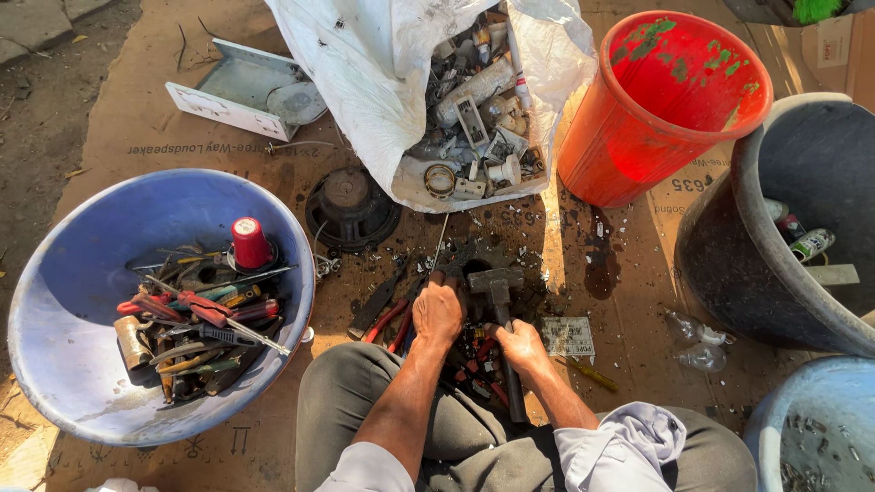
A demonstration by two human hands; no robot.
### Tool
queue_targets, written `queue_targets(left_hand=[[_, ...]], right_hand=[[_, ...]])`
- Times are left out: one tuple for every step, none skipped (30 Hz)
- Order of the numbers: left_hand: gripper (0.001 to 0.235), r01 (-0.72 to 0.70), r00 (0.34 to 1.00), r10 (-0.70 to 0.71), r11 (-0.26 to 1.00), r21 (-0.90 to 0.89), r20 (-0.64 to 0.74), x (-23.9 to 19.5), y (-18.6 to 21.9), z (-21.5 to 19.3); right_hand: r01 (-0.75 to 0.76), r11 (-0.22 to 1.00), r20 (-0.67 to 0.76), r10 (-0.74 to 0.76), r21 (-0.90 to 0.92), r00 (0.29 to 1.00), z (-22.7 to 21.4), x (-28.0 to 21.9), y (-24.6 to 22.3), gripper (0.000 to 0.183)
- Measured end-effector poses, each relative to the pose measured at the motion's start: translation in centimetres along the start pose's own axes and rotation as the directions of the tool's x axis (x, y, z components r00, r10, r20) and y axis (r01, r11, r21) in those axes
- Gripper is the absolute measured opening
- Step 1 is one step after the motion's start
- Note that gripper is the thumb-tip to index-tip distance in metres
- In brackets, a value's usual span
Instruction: The person sits on the ground and uses a hammer to break apart various electronic components, including a cylindrical can and a small rectangular device. They place the broken pieces into a nearby bucket.
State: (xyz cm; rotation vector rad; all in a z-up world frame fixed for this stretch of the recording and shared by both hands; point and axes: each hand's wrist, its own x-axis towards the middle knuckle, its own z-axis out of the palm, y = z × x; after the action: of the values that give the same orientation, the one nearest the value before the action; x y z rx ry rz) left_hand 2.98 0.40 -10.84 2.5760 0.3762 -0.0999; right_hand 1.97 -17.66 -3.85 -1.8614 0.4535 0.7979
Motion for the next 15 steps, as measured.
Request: queue_targets(left_hand=[[0.027,-0.016,1.0,0.016,1.0,0.023,0.003,-0.2,0.0,0.1],[0.024,-0.008,0.995,0.0,0.997,-0.081,-0.096,-0.4,0.2,0.0],[0.021,-0.01,0.98,-0.026,0.983,-0.184,-0.196,-0.3,0.6,-0.4],[0.02,-0.024,0.955,-0.062,0.959,-0.283,-0.291,-0.3,1.0,-1.1],[0.018,-0.008,0.941,-0.135,0.907,-0.42,-0.31,-0.2,1.3,-2.1],[0.017,0.001,0.925,-0.209,0.836,-0.548,-0.318,-0.2,1.6,-3.4],[0.016,0.003,0.907,-0.282,0.747,-0.665,-0.312,-0.3,2.1,-4.7],[0.015,0.058,0.933,-0.296,0.687,-0.724,-0.206,-0.7,2.6,-6.1],[0.015,0.119,0.949,-0.301,0.624,-0.772,-0.097,-1.5,3.1,-7.4],[0.015,0.185,0.955,-0.297,0.558,-0.809,0.014,-2.4,3.6,-8.6],[0.016,0.04,0.986,-0.152,0.613,-0.789,-0.068,-3.9,4.5,-9.4],[0.016,-0.11,0.989,0.0,0.646,-0.756,-0.145,-5.6,5.7,-9.9],[0.016,-0.263,0.964,0.152,0.655,-0.709,-0.218,-6.7,6.5,-10.5],[0.017,-0.326,0.945,0.216,0.63,-0.705,-0.244,-7.2,6.9,-11.0],[0.019,-0.379,0.925,0.277,0.6,-0.704,-0.262,-7.9,7.1,-11.1]], right_hand=[[0.026,0.999,-0.005,-0.026,-0.024,1.0,0.0,0.1,0.2,0.032],[0.053,0.997,-0.01,-0.053,-0.048,0.999,0.0,0.2,0.4,0.031],[0.099,0.981,-0.034,-0.106,-0.165,0.994,-0.1,0.2,0.3,0.032],[0.14,0.95,-0.053,-0.161,-0.28,0.986,-0.2,0.1,0.2,0.034],[0.175,0.904,-0.066,-0.217,-0.391,0.974,-0.4,-0.1,0.2,0.035],[0.306,0.832,-0.151,-0.414,-0.463,0.898,-0.6,-0.3,0.2,0.038],[0.41,0.732,-0.216,-0.595,-0.544,0.774,-0.9,-0.6,0.3,0.044],[0.483,0.607,-0.254,-0.75,-0.631,0.611,-1.0,-0.9,0.3,0.05],[0.564,0.609,-0.275,-0.777,-0.559,0.566,-1.1,-1.3,0.5,0.045],[0.64,0.598,-0.301,-0.799,-0.483,0.52,-1.1,-1.6,0.7,0.04],[0.709,0.577,-0.33,-0.816,-0.406,0.475,-1.2,-1.8,1.0,0.036],[0.642,0.766,-0.322,-0.603,0.023,0.73,-1.1,-2.0,1.3,0.037],[0.411,0.803,-0.168,-0.376,0.432,0.911,-1.0,-2.0,1.2,0.039],[0.062,0.686,0.094,-0.189,0.725,0.978,-1.1,-1.9,1.1,0.042],[-0.002,0.652,0.138,-0.158,0.758,0.978,-1.4,-2.1,1.3,0.038]])
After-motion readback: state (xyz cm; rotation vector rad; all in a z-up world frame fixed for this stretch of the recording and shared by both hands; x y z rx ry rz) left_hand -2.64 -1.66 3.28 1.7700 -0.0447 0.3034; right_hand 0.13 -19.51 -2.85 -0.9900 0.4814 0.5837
